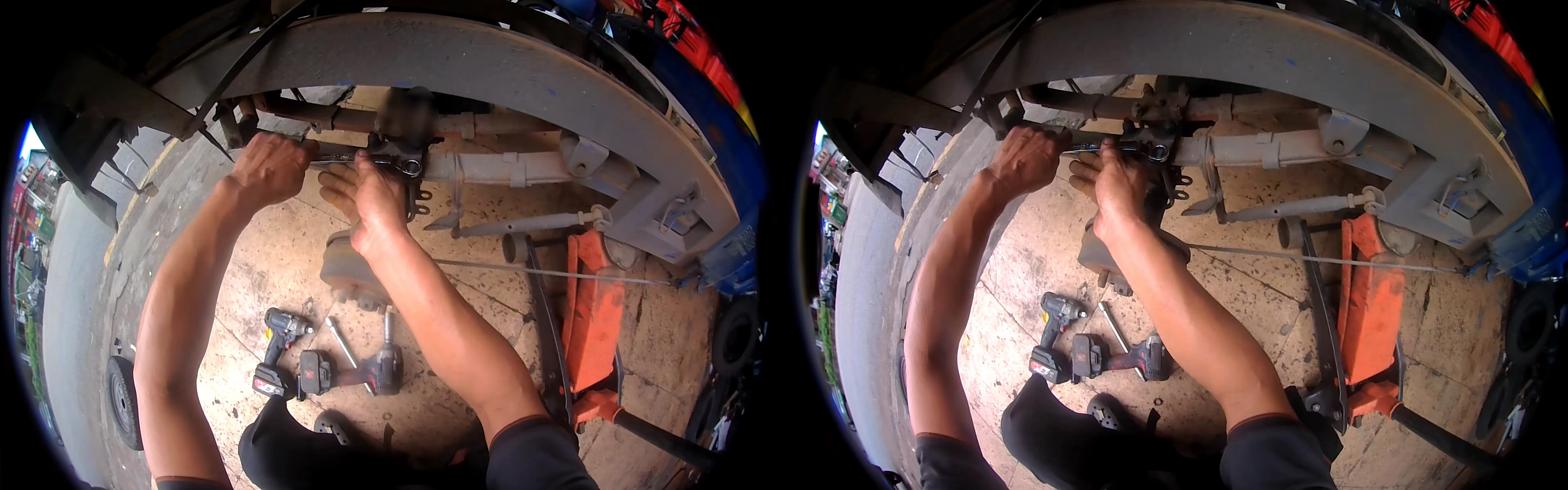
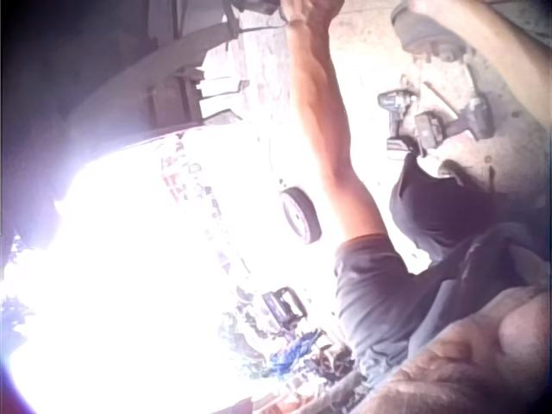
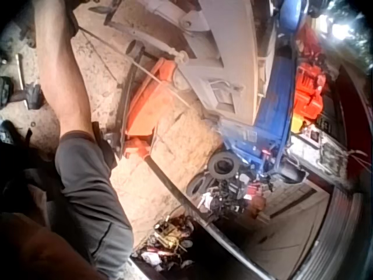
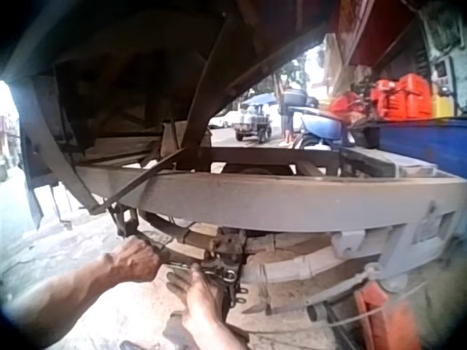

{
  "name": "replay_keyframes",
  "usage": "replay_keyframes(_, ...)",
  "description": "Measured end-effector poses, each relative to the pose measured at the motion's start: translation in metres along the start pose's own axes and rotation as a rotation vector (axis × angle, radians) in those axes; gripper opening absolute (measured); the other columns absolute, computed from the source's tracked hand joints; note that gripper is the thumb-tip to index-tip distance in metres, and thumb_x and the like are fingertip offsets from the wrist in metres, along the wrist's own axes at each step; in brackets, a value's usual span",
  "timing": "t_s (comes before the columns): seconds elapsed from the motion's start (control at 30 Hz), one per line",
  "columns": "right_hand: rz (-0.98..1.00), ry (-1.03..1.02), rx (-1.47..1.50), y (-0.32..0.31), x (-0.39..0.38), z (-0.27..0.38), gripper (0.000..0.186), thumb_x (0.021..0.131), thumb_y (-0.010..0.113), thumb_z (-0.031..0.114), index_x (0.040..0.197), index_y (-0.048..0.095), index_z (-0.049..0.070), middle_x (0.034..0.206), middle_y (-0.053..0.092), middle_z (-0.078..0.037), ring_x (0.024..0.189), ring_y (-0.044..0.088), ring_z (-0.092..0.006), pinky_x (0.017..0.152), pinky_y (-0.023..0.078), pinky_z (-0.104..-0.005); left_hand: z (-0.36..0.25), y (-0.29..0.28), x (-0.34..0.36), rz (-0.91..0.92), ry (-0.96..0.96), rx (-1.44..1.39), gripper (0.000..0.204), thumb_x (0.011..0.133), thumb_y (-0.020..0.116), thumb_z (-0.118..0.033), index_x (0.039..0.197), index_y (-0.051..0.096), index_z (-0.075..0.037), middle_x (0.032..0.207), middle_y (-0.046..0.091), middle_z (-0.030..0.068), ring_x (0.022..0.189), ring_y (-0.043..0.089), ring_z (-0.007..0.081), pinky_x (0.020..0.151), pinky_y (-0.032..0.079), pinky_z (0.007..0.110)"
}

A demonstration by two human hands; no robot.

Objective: The person uses a wrench to tighten or loosen bolts on the rear axle assembly of a tricycle.

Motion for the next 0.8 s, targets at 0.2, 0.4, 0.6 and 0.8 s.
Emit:
replay_keyframes(0.2,-0.006,-0.032,0.037,0.003,0.003,0.005,0.036,0.103,0.045,0.028,0.121,0.046,-0.003,0.116,0.060,-0.023,0.100,0.065,-0.0315,0.085,0.057,-0.0420,0.000,-0.014,0.017,0.050,-0.040,0.009,0.028,0.095,0.040,-0.014,0.106,0.066,-0.011,0.084,0.068,0.0134,0.086,0.066,0.0283,0.079,0.052,0.040)
replay_keyframes(0.4,-0.028,-0.007,0.107,0.007,0.011,0.003,0.036,0.104,0.042,0.028,0.124,0.045,-0.002,0.114,0.062,-0.022,0.100,0.065,-0.0313,0.086,0.055,-0.0428,0.016,0.017,0.039,-0.208,0.075,0.029,0.026,0.094,0.046,-0.012,0.112,0.064,-0.012,0.104,0.067,0.0105,0.102,0.062,0.0266,0.094,0.047,0.039)
replay_keyframes(0.6,-0.034,-0.005,0.114,0.005,0.011,0.002,0.035,0.104,0.041,0.027,0.124,0.044,-0.001,0.114,0.062,-0.022,0.099,0.065,-0.0310,0.085,0.056,-0.0420,0.012,0.012,0.041,-0.122,0.030,0.036,0.030,0.089,0.048,-0.009,0.113,0.064,-0.013,0.109,0.066,0.0104,0.107,0.060,0.0258,0.093,0.047,0.037)
replay_keyframes(0.8,-0.029,-0.017,0.059,0.006,0.006,0.003,0.035,0.104,0.039,0.026,0.127,0.042,-0.001,0.118,0.061,-0.023,0.103,0.064,-0.0320,0.088,0.055,-0.0424,0.010,0.009,0.034,-0.160,0.076,0.016,0.029,0.086,0.046,-0.004,0.107,0.066,-0.011,0.093,0.069,0.0130,0.092,0.066,0.0290,0.084,0.050,0.038)
Point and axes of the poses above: each hand's wrist, its own x-axis towards the middle knuckle, its own y-axis out of the palm, z = x × y, the point moved 4 cm from there along x, towards the middle knuckle
